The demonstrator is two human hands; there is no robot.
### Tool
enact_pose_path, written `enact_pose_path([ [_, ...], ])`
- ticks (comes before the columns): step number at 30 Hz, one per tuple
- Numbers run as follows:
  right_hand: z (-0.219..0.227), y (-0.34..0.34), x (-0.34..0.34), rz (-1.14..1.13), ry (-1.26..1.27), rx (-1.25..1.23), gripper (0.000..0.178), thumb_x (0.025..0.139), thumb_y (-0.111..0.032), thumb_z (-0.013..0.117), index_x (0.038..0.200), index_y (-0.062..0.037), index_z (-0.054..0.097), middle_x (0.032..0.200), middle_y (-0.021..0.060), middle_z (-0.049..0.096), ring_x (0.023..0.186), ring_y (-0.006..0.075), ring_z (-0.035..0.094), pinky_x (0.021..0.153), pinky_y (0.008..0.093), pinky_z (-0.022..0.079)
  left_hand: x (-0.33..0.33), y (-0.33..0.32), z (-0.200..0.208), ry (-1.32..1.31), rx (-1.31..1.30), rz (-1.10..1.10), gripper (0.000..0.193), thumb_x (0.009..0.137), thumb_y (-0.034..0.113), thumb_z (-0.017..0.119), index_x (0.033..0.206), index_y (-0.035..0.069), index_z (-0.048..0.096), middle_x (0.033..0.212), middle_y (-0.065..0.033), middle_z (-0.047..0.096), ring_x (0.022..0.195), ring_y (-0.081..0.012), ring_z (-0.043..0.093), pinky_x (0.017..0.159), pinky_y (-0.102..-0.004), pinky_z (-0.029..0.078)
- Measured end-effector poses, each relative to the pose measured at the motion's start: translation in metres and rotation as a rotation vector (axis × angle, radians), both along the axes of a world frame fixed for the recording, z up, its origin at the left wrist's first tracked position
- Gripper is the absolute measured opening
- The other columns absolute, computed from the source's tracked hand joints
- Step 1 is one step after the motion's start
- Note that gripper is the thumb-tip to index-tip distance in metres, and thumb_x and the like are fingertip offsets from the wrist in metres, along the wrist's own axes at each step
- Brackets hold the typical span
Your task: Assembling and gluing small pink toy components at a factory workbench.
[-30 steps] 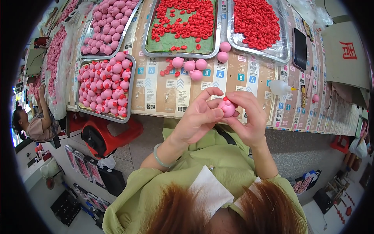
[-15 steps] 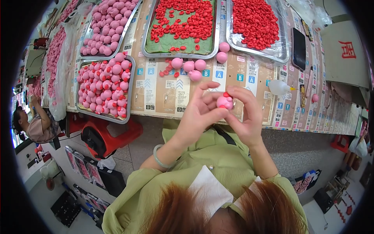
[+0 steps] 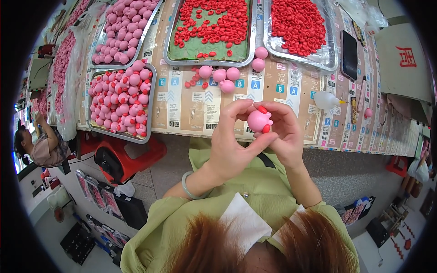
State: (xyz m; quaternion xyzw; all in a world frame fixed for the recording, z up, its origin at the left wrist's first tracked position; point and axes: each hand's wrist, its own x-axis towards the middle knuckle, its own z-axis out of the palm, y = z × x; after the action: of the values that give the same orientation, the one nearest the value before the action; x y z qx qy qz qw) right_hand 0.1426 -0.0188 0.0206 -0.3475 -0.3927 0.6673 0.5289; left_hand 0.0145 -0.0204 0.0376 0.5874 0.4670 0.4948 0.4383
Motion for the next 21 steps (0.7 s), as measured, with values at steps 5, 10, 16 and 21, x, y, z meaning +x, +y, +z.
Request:
enact_pose_path([
  [5,0.009,0.003,-0.002,-0.206,-0.685,0.444,0.040,0.063,0.001,0.062,0.101,-0.0011,0.049,0.104,0.0130,0.051,0.095,0.0216,0.051,0.081,0.0299,0.040,0.001,0.002,0.006,-0.388,-0.359,-0.122,0.037,0.078,0.006,0.054,0.110,0.002,0.036,0.099,-0.0097,0.047,0.090,-0.0142,0.048,0.080,-0.0282,0.040],
  [10,0.006,0.001,-0.002,-0.214,-0.506,0.298,0.039,0.064,0.003,0.062,0.101,-0.0003,0.048,0.107,0.0139,0.050,0.097,0.0205,0.050,0.082,0.0288,0.039,-0.003,0.009,0.013,-0.897,-0.776,-0.211,0.031,0.084,0.010,0.043,0.112,-0.001,0.038,0.101,-0.0104,0.050,0.093,-0.0177,0.051,0.080,-0.0304,0.042],
  [16,0.006,0.000,-0.002,-0.196,-0.274,0.219,0.039,0.067,0.006,0.060,0.103,-0.0004,0.047,0.112,0.0156,0.046,0.102,0.0213,0.047,0.085,0.0297,0.038,-0.001,0.007,0.016,-0.825,-0.676,-0.225,0.036,0.082,0.007,0.043,0.116,-0.002,0.036,0.103,-0.0113,0.050,0.095,-0.0193,0.051,0.081,-0.0312,0.042],
  [21,0.002,-0.002,-0.001,-0.202,-0.332,0.307,0.039,0.067,0.007,0.059,0.103,-0.0002,0.046,0.113,0.0159,0.046,0.104,0.0220,0.046,0.085,0.0297,0.039,-0.001,0.006,0.013,-0.822,-0.662,-0.229,0.036,0.082,0.006,0.043,0.116,-0.003,0.036,0.102,-0.0120,0.050,0.096,-0.0195,0.051,0.081,-0.0313,0.042],
])
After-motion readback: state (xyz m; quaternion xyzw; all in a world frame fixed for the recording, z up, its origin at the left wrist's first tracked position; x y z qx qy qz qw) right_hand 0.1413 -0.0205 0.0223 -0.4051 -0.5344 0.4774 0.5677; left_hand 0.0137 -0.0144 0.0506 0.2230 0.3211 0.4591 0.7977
